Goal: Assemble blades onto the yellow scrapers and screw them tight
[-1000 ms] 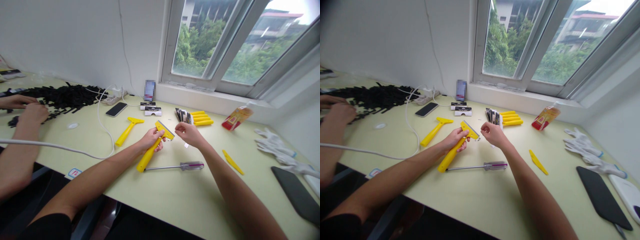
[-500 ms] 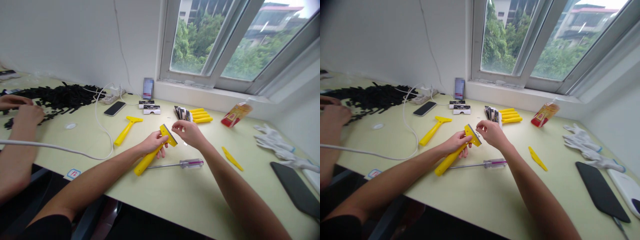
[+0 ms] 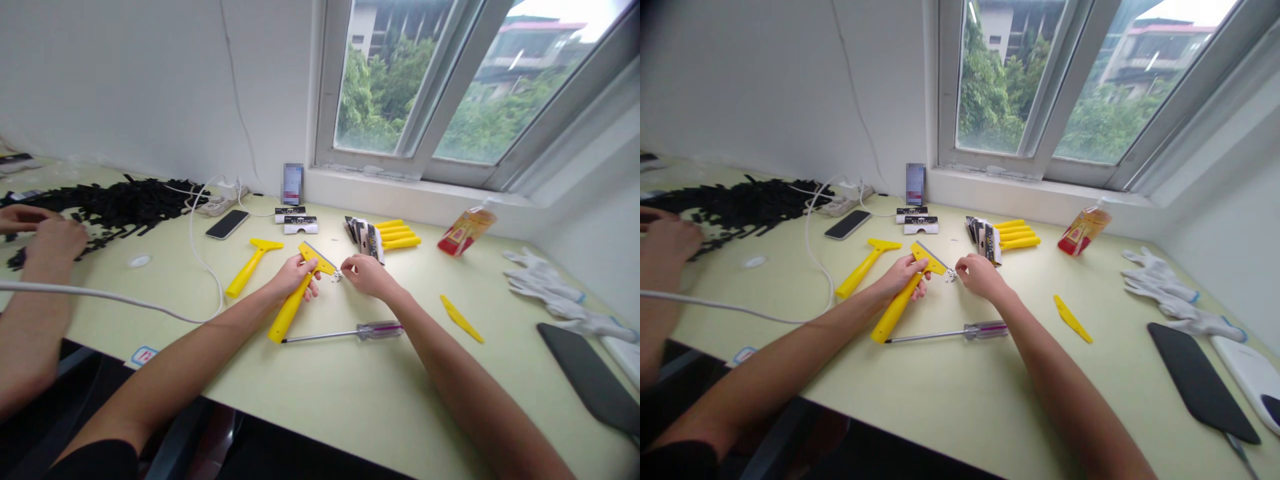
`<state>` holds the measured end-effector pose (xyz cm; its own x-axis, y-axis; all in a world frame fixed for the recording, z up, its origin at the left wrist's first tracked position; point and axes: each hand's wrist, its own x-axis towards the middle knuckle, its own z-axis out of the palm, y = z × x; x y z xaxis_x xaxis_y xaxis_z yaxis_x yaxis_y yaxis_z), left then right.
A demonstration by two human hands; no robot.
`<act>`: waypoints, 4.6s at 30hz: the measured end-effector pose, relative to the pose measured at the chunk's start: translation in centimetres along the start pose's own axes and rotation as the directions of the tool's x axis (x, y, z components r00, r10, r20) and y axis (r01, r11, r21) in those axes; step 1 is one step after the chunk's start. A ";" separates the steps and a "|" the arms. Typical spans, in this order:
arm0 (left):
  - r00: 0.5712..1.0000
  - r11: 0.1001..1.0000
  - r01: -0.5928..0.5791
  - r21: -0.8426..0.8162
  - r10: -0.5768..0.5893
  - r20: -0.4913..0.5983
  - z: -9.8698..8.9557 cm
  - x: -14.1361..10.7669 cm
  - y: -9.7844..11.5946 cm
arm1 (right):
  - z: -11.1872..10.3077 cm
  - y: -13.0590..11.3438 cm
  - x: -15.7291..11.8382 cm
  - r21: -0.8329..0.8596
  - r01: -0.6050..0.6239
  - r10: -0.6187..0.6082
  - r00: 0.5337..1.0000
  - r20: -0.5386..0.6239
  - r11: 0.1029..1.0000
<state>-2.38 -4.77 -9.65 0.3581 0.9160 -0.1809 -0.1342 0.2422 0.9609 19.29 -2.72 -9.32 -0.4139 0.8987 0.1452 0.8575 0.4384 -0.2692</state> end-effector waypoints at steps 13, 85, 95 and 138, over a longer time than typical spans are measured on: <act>0.999 1.000 -0.005 -0.016 0.006 0.049 0.2 0.0 -0.4 | 0.8 -2.3 0.4 -0.141 -0.121 0.124 0.992 0.011 0.983; 0.851 0.358 -0.415 0.837 0.479 0.217 2.3 -3.7 1.1 | -3.8 -3.1 -0.5 0.892 -0.209 0.152 0.975 0.161 0.400; 0.913 0.694 -0.276 0.665 0.406 -0.046 0.5 -1.5 1.3 | -1.6 1.5 -0.2 0.231 -0.153 0.143 0.988 0.059 0.961; 0.948 0.988 0.025 -0.153 0.025 0.317 1.6 -2.8 1.2 | -3.3 -4.3 -1.9 0.823 0.047 0.006 0.998 -0.062 0.566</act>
<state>-2.08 -7.51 -7.67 0.6289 0.7733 -0.0811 -0.2651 0.3114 0.9126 17.40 -6.38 -5.26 -0.3890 0.8988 0.2020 0.2137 0.3013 -0.9293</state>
